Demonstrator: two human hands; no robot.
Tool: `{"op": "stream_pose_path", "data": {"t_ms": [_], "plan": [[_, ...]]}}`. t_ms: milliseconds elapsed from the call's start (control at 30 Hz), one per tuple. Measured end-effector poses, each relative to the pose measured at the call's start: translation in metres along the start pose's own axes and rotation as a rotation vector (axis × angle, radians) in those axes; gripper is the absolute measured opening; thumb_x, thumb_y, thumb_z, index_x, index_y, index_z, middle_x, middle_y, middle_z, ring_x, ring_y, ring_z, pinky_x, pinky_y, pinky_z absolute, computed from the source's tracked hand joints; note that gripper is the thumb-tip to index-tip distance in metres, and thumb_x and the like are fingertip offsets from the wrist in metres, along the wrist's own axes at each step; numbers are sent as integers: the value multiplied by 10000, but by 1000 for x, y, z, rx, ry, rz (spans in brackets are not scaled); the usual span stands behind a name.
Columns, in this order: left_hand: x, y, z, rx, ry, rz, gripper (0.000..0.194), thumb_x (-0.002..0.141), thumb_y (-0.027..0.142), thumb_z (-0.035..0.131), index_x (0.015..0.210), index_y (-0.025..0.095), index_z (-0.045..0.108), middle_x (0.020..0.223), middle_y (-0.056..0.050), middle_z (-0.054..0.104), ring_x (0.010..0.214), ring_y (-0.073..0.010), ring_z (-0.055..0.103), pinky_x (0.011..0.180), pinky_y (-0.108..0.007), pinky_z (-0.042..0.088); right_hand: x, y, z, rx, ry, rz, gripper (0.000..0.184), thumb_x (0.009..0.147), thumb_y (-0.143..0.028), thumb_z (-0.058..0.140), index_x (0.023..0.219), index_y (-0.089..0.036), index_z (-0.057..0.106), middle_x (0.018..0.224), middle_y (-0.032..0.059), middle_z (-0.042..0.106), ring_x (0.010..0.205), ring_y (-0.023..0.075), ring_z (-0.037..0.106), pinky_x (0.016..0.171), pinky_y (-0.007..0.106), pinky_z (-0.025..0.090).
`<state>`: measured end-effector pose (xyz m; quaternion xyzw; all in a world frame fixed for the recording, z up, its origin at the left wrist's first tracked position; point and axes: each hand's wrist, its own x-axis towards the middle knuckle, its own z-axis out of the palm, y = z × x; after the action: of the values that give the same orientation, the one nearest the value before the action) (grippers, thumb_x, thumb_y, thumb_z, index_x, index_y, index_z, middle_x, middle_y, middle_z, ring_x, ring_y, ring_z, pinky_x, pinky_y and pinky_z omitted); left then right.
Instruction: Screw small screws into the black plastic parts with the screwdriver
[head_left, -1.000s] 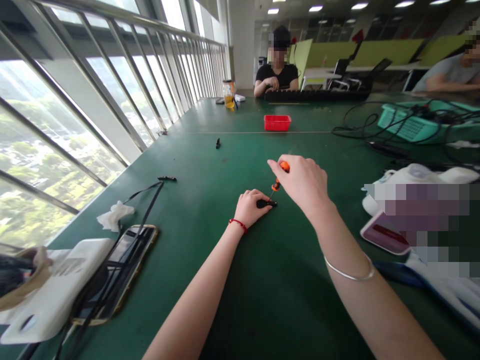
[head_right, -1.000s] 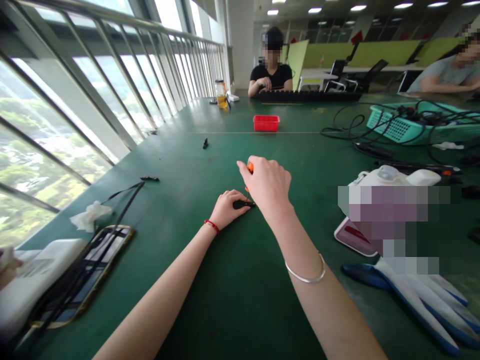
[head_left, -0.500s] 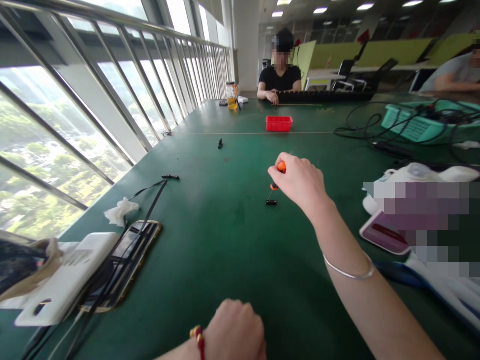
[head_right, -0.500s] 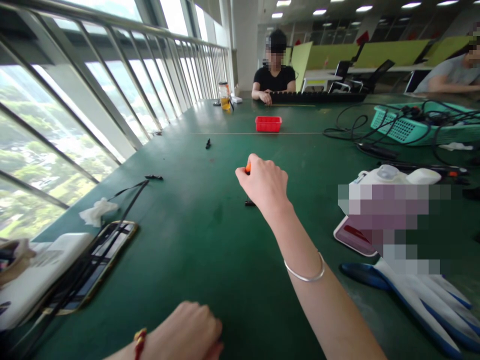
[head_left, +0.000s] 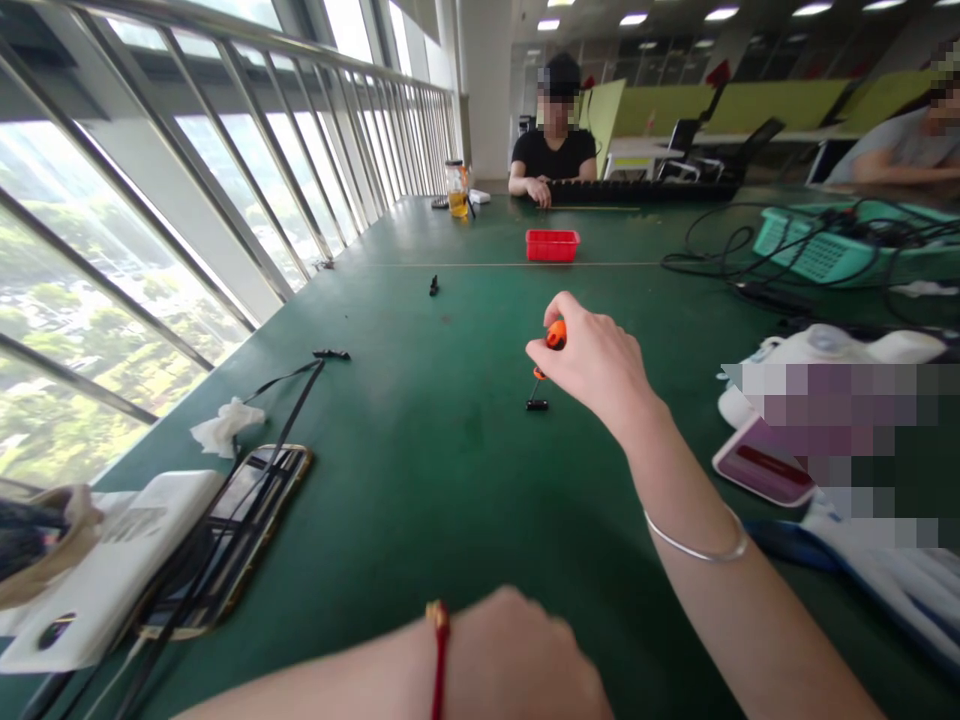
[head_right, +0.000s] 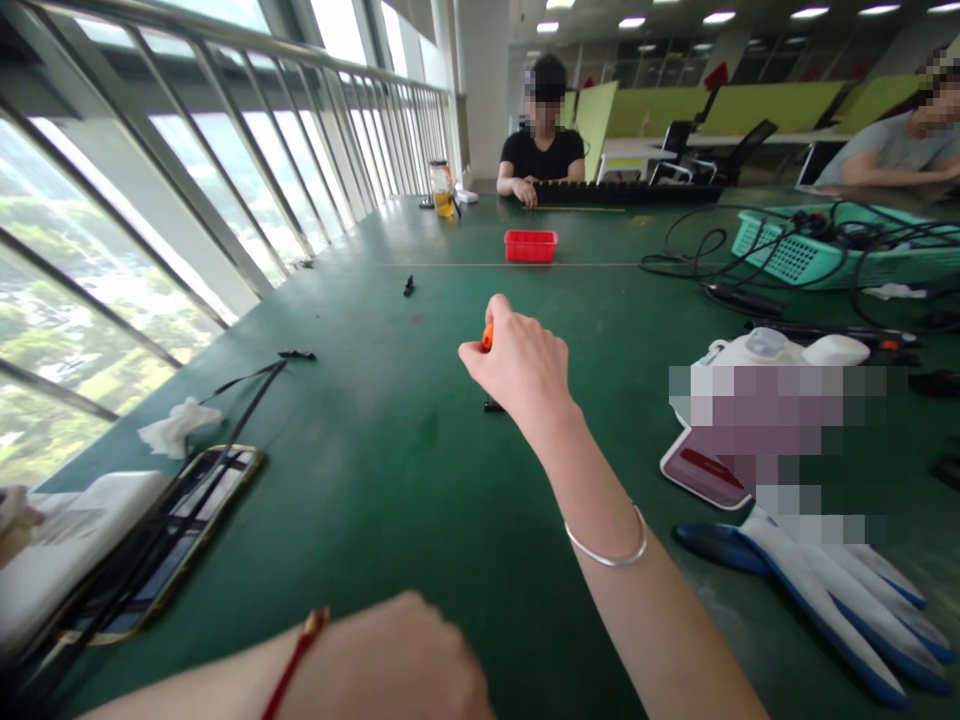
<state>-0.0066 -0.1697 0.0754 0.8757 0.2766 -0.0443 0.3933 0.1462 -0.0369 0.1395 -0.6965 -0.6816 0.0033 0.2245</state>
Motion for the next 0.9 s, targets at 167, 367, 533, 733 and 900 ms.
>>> {"op": "stream_pose_path", "data": {"t_ms": [167,367,533,733,900], "plan": [[76,-63,-93,304,566,-398,191,752,324,588,876,202,666,891,-48,667,830,-203,622,706,-290,470,1,0,-1,-48,-33,26,369,855,-486,356,690,-226,560,665,42,612,626,192,545,512,269,283],[119,-121,-90,117,674,-273,241,699,362,671,867,190,652,855,-16,654,795,-176,590,704,-277,472,2,3,-2,1,-15,19,164,766,-357,491,863,-255,573,746,19,633,628,183,536,503,258,272],[117,-126,-76,170,828,-178,159,777,334,612,842,200,669,836,-9,652,796,-171,564,752,-305,446,5,8,0,76,-47,28,421,861,-518,324,664,-232,561,638,28,597,606,176,516,515,260,272],[118,-125,-75,178,834,-182,141,793,320,607,838,205,674,838,-9,641,799,-173,550,741,-305,434,9,16,2,84,33,17,171,782,-352,468,873,-251,573,728,11,621,614,165,512,515,251,271],[117,-124,-75,194,815,-192,123,780,300,619,843,210,674,855,-9,639,816,-176,548,750,-306,430,8,16,1,41,10,0,357,840,-475,372,661,-236,568,624,20,581,578,168,487,507,258,259]]}}
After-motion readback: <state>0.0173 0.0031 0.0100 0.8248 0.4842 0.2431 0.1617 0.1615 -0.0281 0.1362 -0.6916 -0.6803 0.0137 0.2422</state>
